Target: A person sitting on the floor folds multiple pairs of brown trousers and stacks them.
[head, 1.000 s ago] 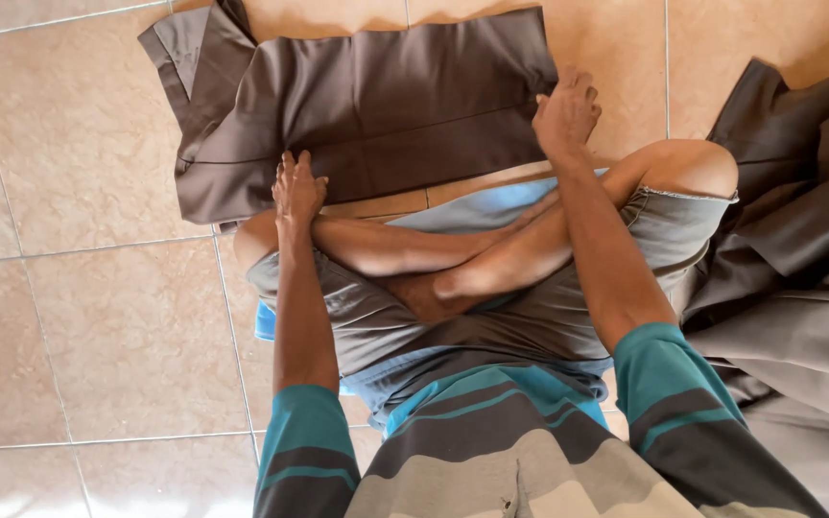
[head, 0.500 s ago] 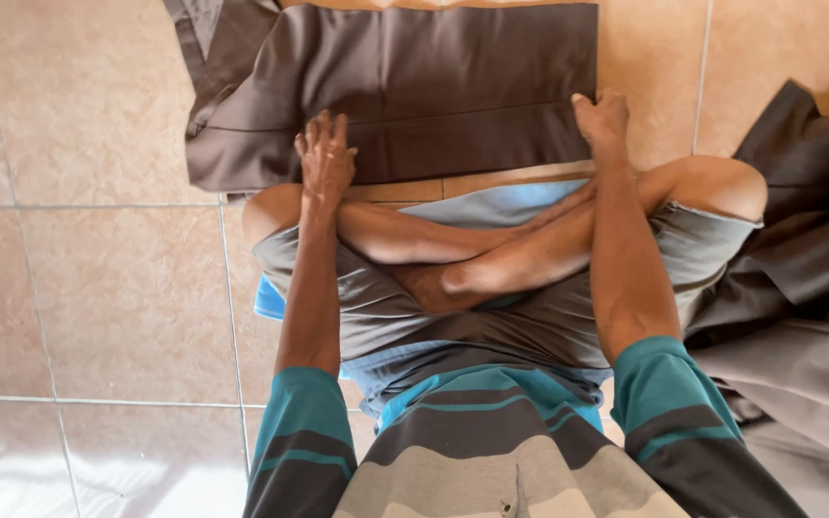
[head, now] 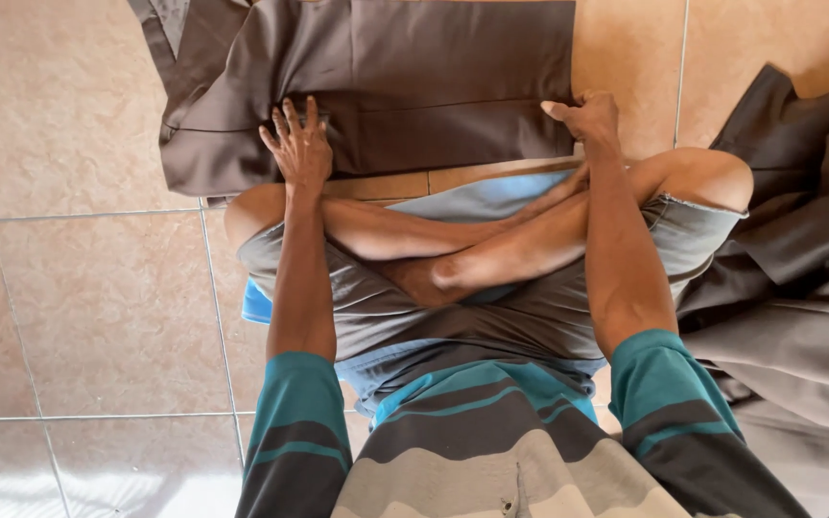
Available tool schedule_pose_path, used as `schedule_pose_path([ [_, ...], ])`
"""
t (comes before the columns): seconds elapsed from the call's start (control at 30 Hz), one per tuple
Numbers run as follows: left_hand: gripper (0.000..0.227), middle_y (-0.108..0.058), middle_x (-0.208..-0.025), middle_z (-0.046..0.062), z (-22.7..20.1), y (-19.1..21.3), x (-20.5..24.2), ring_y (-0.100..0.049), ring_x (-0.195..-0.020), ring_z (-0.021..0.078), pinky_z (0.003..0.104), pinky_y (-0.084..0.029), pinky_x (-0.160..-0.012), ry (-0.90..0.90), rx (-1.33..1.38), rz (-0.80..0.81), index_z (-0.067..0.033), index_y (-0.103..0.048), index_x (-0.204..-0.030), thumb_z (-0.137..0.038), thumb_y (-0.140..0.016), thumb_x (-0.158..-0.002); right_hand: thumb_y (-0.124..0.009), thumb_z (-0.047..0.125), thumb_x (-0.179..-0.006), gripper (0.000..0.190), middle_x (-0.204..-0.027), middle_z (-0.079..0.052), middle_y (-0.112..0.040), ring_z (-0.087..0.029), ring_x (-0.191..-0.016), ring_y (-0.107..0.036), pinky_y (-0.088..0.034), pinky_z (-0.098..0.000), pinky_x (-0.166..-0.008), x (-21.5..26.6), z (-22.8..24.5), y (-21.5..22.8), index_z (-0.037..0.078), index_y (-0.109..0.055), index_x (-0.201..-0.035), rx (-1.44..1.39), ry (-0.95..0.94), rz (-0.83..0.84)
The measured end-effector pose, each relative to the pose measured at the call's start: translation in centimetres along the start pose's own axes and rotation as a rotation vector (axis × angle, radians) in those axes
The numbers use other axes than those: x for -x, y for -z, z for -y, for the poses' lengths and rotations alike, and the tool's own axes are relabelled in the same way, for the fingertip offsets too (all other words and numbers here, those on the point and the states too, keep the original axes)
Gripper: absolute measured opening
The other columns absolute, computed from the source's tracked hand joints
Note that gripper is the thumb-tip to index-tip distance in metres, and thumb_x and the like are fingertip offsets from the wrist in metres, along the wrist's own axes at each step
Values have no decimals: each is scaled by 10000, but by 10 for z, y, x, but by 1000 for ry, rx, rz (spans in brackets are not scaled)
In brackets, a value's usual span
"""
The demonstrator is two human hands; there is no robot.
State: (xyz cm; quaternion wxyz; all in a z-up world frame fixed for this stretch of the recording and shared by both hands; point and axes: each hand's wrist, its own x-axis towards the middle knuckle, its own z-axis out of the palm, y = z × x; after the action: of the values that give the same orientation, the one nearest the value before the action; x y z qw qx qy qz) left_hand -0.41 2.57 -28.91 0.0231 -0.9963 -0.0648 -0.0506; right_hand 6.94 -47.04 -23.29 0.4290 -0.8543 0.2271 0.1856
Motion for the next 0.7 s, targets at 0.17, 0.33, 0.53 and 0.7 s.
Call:
schedule_pose_path([
  [0.17,525,-563,-1453,252,6,2,8,-489,-1364,429,800,-230,-1030,-10,-34,-82,-92,-590,-1441,-356,-665,-993,-899,227,-779,261,-752,-26,-717,-136,-613,-618,-554,-276,-624,-19,-12,-17,45,-720,-829,-32,172,-189],
  [0.33,660,-503,-1460,348,-10,29,7,-476,-1365,485,825,-150,-1049,-11,-71,-34,-13,-561,-1455,-335,-765,-916,-856,522,-862,549,-768,-75,-678,-207,-659,-640,-569,-340,-663,-34,-26,-23,8,-663,-844,80,170,-223],
  [0.53,606,-422,-1603,136,-20,21,18,-456,-1419,402,752,-243,-1066,-112,83,175,-254,-477,-1550,-492,-595,-1006,-837,330,-842,270,-688,-25,-719,-161,-589,-647,-574,-328,-646,-18,-11,-20,81,-751,-784,79,203,-305],
  [0.7,724,-296,-1594,281,-27,30,16,-369,-1418,545,801,-265,-1091,-103,171,244,-177,-404,-1573,-167,-741,-933,-835,287,-938,636,-1217,-245,-544,-377,-1091,-589,-529,-505,-876,-24,-8,-37,-52,-440,-1302,589,312,-460],
])
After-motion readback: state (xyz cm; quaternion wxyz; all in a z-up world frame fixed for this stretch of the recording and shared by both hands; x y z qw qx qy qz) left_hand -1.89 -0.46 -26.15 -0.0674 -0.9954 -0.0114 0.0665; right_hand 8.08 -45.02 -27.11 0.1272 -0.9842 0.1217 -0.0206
